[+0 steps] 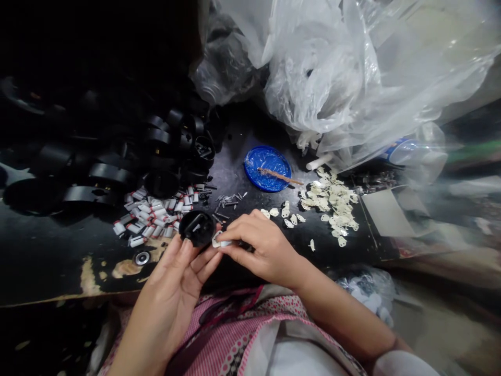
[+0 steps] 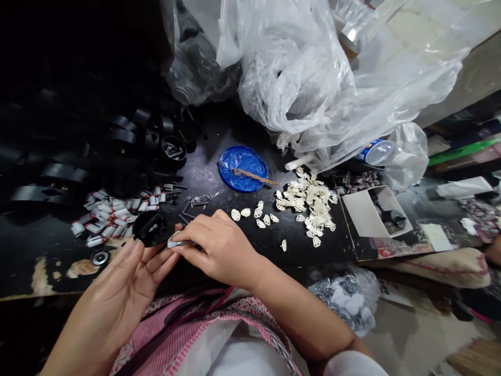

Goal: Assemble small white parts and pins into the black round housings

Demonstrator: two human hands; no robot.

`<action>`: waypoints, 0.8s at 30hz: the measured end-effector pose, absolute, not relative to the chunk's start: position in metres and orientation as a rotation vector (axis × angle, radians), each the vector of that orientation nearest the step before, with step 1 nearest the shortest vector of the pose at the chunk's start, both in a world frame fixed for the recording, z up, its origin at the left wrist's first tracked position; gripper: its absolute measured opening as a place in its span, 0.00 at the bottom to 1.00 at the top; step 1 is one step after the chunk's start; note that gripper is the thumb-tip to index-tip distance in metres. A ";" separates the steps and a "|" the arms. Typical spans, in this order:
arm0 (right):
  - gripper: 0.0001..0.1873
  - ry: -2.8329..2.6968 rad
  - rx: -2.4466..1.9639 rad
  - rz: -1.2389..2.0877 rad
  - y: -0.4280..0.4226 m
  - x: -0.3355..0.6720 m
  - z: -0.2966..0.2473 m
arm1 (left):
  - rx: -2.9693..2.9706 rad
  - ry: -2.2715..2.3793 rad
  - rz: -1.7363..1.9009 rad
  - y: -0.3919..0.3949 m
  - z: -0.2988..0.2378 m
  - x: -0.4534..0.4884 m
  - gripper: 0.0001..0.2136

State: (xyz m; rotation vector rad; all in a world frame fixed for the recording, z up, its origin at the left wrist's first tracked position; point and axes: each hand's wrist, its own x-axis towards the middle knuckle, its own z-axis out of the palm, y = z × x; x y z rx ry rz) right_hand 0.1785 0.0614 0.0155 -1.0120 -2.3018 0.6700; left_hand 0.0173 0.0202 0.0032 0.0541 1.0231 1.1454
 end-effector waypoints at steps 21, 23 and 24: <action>0.08 -2.424 -1.040 0.339 0.061 0.172 0.021 | 0.345 1.109 1.136 0.017 -0.004 0.021 0.14; 0.09 -2.428 -1.049 0.339 0.060 0.172 0.022 | 0.352 1.100 1.143 0.018 -0.003 0.023 0.14; 0.09 -2.422 -1.048 0.339 0.059 0.171 0.022 | 0.339 1.101 1.149 0.018 -0.002 0.024 0.13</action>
